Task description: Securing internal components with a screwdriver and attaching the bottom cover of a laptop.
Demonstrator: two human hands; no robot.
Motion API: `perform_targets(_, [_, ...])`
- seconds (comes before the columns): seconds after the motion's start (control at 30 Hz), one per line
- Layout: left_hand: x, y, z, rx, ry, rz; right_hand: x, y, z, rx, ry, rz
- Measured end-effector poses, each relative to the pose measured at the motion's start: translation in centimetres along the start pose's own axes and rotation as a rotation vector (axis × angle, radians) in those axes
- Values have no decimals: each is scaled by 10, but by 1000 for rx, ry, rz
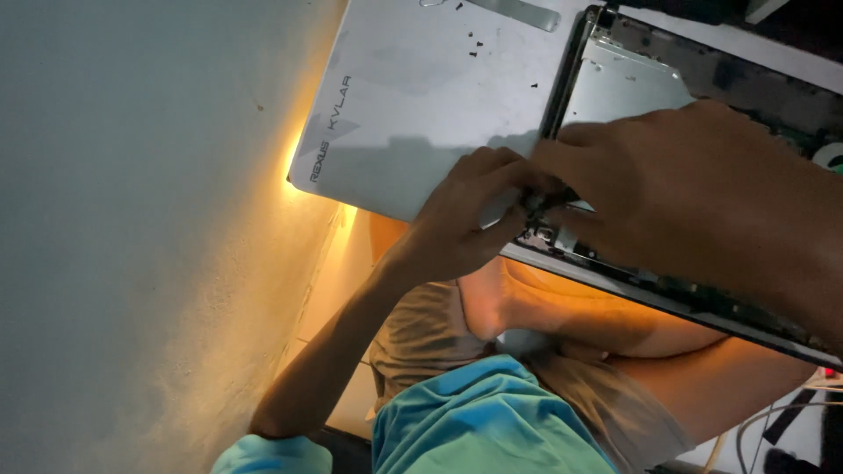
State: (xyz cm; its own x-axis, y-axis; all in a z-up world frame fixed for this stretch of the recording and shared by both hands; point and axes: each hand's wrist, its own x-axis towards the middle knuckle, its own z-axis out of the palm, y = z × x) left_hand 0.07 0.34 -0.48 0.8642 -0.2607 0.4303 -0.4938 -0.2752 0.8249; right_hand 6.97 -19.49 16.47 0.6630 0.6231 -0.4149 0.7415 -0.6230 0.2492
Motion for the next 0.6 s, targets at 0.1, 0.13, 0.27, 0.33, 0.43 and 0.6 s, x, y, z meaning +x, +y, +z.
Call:
perform_targets(0.1, [2, -2, 1, 31, -13, -6, 5, -5, -11, 75, -89, 12])
perform_targets(0.13, [5, -2, 0, 54, -16, -3, 6, -8, -18, 116, -167, 47])
perform_targets(0.27, [-1, -5, 2, 44, -57, -62, 12, -15, -23, 140, -181, 13])
perform_targets(0.33, [-1, -1, 2, 34, -32, -86, 16, -14, -24, 156, -255, 105])
perform_targets(0.43, [-1, 3, 0, 45, -18, -82, 19, -10, -19, 210, -188, 87])
perform_targets(0.6, [-1, 8, 11, 164, 40, -1, -11, 50, 12, 224, -15, 44])
